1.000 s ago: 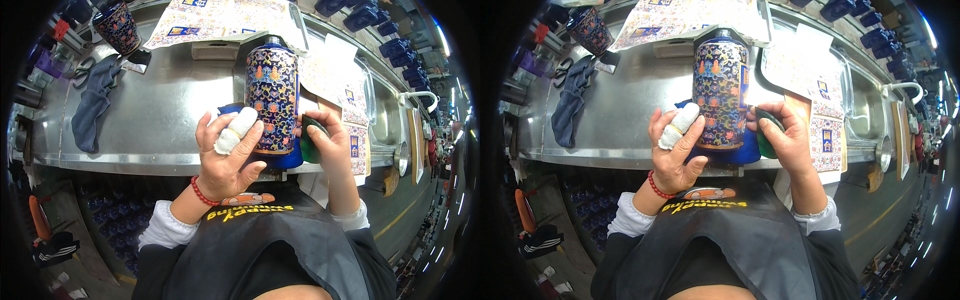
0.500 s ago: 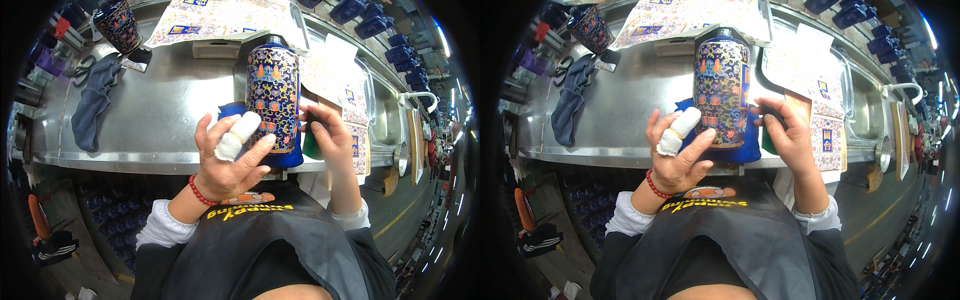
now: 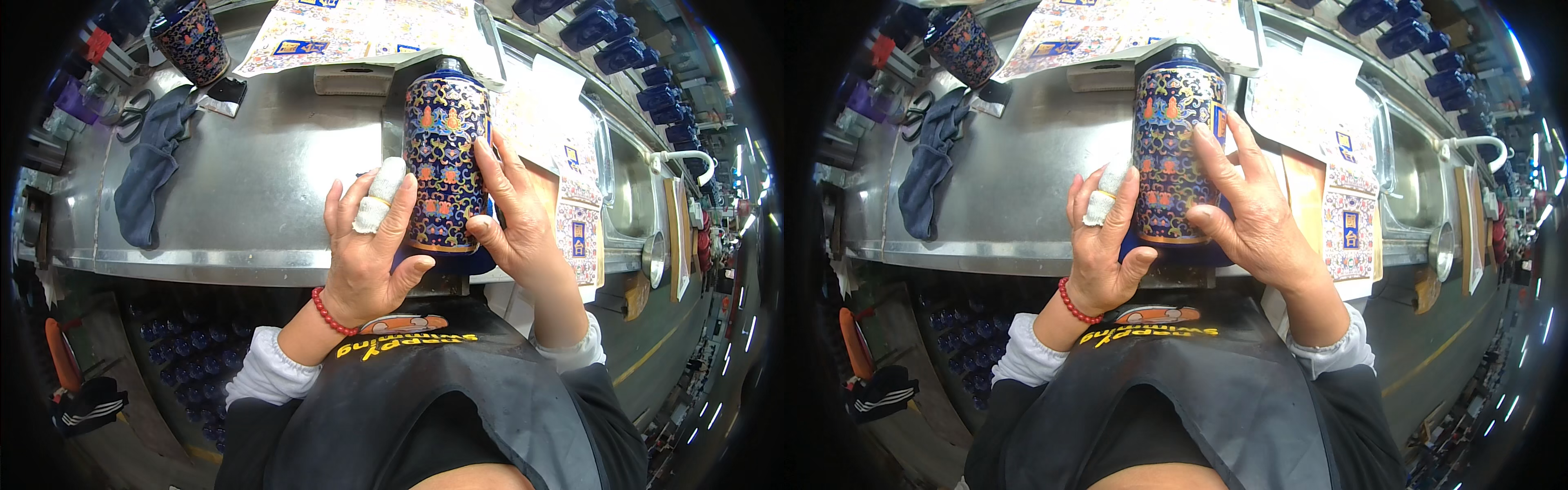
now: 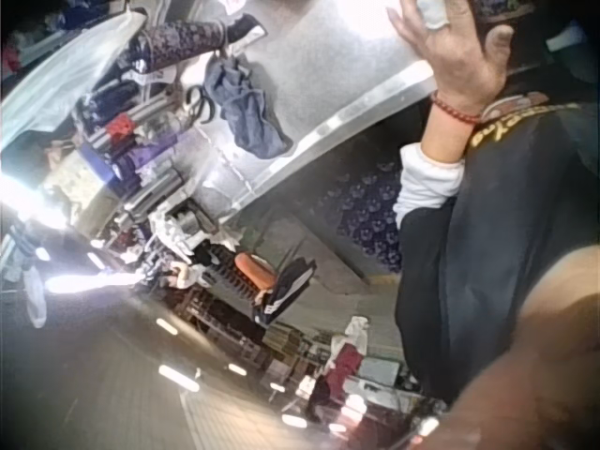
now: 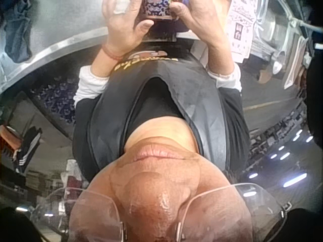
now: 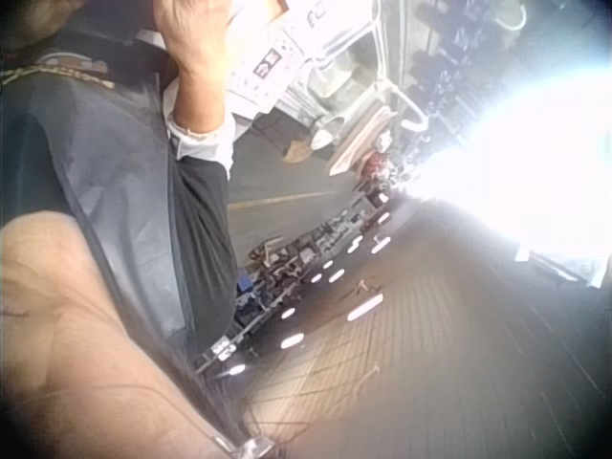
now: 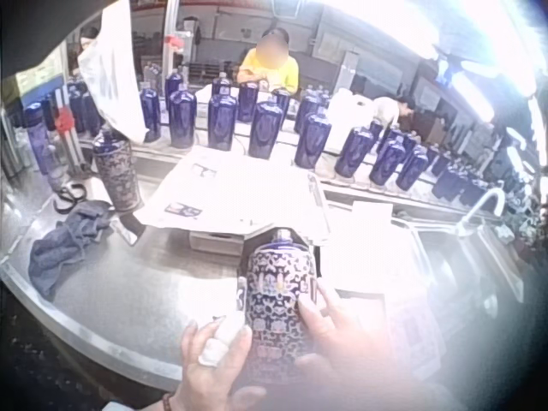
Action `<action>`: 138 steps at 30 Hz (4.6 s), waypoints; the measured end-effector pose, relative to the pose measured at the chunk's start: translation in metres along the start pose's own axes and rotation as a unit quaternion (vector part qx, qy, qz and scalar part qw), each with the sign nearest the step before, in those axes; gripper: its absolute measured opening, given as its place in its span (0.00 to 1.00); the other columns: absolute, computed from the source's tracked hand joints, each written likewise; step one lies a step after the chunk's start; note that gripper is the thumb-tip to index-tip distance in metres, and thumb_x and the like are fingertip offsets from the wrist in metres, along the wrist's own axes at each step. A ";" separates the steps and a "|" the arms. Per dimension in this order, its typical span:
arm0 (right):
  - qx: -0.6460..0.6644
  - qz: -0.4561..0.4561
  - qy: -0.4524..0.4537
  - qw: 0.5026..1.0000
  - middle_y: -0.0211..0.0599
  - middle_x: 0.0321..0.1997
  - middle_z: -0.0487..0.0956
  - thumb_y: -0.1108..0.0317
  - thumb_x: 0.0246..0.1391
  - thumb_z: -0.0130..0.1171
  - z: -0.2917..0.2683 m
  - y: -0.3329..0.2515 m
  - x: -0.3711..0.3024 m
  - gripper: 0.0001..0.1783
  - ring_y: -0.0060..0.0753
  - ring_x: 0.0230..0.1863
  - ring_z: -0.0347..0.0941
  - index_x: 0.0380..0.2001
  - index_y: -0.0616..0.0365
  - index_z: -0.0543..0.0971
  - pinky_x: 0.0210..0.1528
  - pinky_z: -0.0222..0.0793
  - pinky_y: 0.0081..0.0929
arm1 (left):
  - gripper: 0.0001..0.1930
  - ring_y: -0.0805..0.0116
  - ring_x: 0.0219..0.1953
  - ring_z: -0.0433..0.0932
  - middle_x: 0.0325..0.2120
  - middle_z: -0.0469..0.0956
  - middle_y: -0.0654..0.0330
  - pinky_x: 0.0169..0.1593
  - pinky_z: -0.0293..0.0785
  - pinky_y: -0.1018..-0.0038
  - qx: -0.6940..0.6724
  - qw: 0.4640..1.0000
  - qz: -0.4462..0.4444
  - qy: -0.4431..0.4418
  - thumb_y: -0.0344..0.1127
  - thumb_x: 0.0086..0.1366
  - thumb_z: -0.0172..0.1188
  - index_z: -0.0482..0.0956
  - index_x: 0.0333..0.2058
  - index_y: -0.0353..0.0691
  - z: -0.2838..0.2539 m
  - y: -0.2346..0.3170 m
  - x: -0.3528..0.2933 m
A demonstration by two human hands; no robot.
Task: The person applies decorative stickers to a blue cylindrical container, smoothing them with a green tool and adjusting placement. The person handles multiple sticker sheets and aligns them on the container surface.
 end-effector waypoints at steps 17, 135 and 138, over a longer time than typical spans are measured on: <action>-0.057 0.030 -0.021 0.998 0.60 0.73 0.61 0.36 0.63 0.51 -0.002 0.003 -0.005 0.45 0.59 0.70 0.60 0.70 0.60 0.64 0.70 0.51 0.49 | 0.40 0.42 0.63 0.65 0.57 0.75 0.44 0.70 0.41 0.46 -0.056 0.998 -0.032 0.014 0.62 0.71 0.49 0.66 0.65 0.29 -0.002 -0.002 0.007; 0.230 0.164 0.003 0.959 0.31 0.41 0.78 0.68 0.59 0.63 -0.029 0.028 0.064 0.16 0.18 0.43 0.72 0.48 0.60 0.74 0.46 0.70 0.19 | 0.43 0.48 0.69 0.56 0.62 0.69 0.48 0.68 0.31 0.33 0.071 0.996 0.058 0.009 0.67 0.61 0.58 0.67 0.67 0.44 -0.004 0.042 0.034; 0.199 0.119 0.030 0.972 0.38 0.40 0.80 0.70 0.58 0.62 -0.031 0.027 0.060 0.14 0.26 0.42 0.76 0.46 0.62 0.75 0.47 0.72 0.25 | 0.40 0.50 0.69 0.55 0.60 0.67 0.47 0.69 0.27 0.34 0.146 0.983 0.099 -0.047 0.68 0.64 0.52 0.72 0.63 0.42 0.012 0.060 0.035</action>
Point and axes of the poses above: each hand's wrist, its own x-axis towards the middle knuckle, its own z-axis out of the palm, y = z × x, the point moved 7 cm from there along x, towards the middle knuckle
